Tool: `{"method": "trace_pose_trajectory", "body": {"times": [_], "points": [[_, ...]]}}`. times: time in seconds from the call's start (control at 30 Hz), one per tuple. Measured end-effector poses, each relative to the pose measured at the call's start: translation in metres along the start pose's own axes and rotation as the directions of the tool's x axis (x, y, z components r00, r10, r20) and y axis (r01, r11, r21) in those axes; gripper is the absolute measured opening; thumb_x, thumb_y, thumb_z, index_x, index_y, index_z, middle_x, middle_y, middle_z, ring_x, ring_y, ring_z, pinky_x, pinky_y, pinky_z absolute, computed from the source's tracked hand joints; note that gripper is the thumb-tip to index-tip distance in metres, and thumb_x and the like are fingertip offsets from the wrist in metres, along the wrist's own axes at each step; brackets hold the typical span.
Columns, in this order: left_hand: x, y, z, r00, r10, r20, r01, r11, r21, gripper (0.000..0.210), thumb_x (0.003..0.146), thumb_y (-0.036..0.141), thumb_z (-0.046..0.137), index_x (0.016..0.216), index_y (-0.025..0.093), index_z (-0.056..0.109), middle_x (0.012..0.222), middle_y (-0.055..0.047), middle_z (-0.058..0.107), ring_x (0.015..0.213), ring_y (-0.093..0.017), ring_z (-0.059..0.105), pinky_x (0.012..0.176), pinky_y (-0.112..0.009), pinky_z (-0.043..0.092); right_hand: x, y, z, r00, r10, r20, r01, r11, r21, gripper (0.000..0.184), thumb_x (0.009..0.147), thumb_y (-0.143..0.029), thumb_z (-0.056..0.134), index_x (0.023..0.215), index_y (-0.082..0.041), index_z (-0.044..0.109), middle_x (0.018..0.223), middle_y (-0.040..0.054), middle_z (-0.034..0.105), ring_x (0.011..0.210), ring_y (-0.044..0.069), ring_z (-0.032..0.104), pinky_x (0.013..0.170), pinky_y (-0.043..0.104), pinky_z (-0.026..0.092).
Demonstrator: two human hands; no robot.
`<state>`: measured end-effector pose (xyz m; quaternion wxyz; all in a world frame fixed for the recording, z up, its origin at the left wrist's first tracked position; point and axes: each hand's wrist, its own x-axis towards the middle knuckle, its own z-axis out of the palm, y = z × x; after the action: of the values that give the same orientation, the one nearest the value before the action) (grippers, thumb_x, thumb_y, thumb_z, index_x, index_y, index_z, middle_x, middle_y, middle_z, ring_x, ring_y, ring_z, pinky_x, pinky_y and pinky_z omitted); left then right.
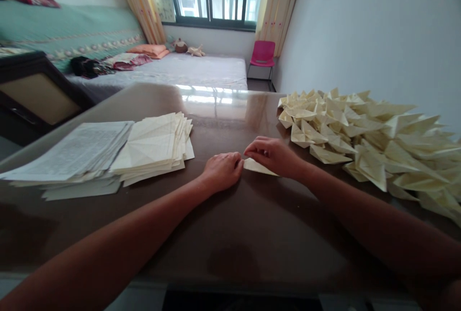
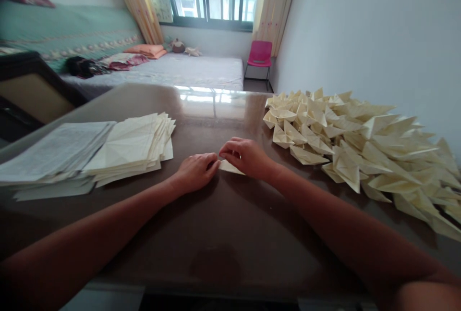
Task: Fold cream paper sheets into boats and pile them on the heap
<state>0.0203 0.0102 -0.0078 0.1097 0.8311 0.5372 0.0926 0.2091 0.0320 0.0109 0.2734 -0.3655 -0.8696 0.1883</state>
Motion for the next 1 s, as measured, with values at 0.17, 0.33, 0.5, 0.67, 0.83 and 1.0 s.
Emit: {"method": "trace_pose_trajectory", "body": {"times": [0.17,0.33,0.5,0.67,0.83,1.0], "points": [[0.003,-0.005,-0.001,0.999,0.015,0.035,-0.012,0.997,-0.079,0.029,0.090,0.035,0.038,0.087,0.022,0.064,0.089,-0.007,0.070,0.086,-0.024,0.065,0.073,-0.030,0.044,0.002,-0.008,-0.002,0.961,0.007,0.276,0.051,0.978,-0.202,0.014,0.083,-0.030,0.061,0.090,-0.018,0.062,0.084,0.0016,0.063,0.068,0.012,0.055,0.061,0.023,0.036],[0.005,-0.010,-0.003,0.999,0.038,0.025,-0.034,0.989,-0.143,0.029,0.087,0.033,0.041,0.079,0.021,0.066,0.081,-0.005,0.070,0.079,-0.021,0.063,0.070,-0.027,0.043,0.001,-0.002,-0.010,0.927,0.026,0.375,0.066,0.971,-0.229,0.031,0.077,-0.035,0.068,0.101,-0.019,0.058,0.097,0.0036,0.061,0.069,0.012,0.057,0.059,0.022,0.038],[0.006,-0.014,-0.007,0.997,0.076,0.030,-0.069,0.977,-0.204,0.028,0.084,0.029,0.042,0.069,0.019,0.064,0.067,-0.001,0.064,0.065,-0.015,0.056,0.062,-0.024,0.038,-0.002,0.002,-0.010,0.933,-0.025,0.359,0.087,0.984,-0.157,0.030,0.082,-0.026,0.061,0.111,-0.020,0.059,0.101,0.0043,0.059,0.067,0.009,0.058,0.064,0.022,0.042],[0.008,-0.018,-0.007,0.994,0.110,0.027,-0.100,0.965,-0.241,0.032,0.084,0.032,0.040,0.065,0.017,0.061,0.062,0.001,0.057,0.061,-0.013,0.050,0.060,-0.024,0.034,-0.010,0.005,-0.007,0.948,-0.102,0.301,0.162,0.970,-0.182,0.034,0.085,-0.025,0.058,0.119,-0.022,0.060,0.103,0.0060,0.061,0.078,0.013,0.061,0.072,0.024,0.044],[0.007,-0.017,-0.008,0.993,0.112,0.043,-0.098,0.966,-0.239,0.034,0.085,0.033,0.039,0.063,0.017,0.059,0.058,0.002,0.053,0.060,-0.012,0.048,0.059,-0.023,0.034,-0.017,0.010,-0.006,0.937,-0.196,0.289,0.284,0.908,-0.307,0.032,0.093,-0.031,0.048,0.122,-0.025,0.061,0.109,0.0093,0.062,0.096,0.020,0.057,0.077,0.029,0.044],[0.004,-0.012,-0.011,0.993,0.098,0.059,-0.084,0.974,-0.209,0.031,0.085,0.033,0.042,0.064,0.018,0.059,0.059,0.002,0.055,0.059,-0.012,0.047,0.058,-0.023,0.033,-0.015,0.010,-0.005,0.914,-0.206,0.350,0.328,0.883,-0.336,0.032,0.098,-0.030,0.039,0.120,-0.026,0.061,0.104,0.0072,0.064,0.091,0.018,0.056,0.074,0.028,0.042]]}}
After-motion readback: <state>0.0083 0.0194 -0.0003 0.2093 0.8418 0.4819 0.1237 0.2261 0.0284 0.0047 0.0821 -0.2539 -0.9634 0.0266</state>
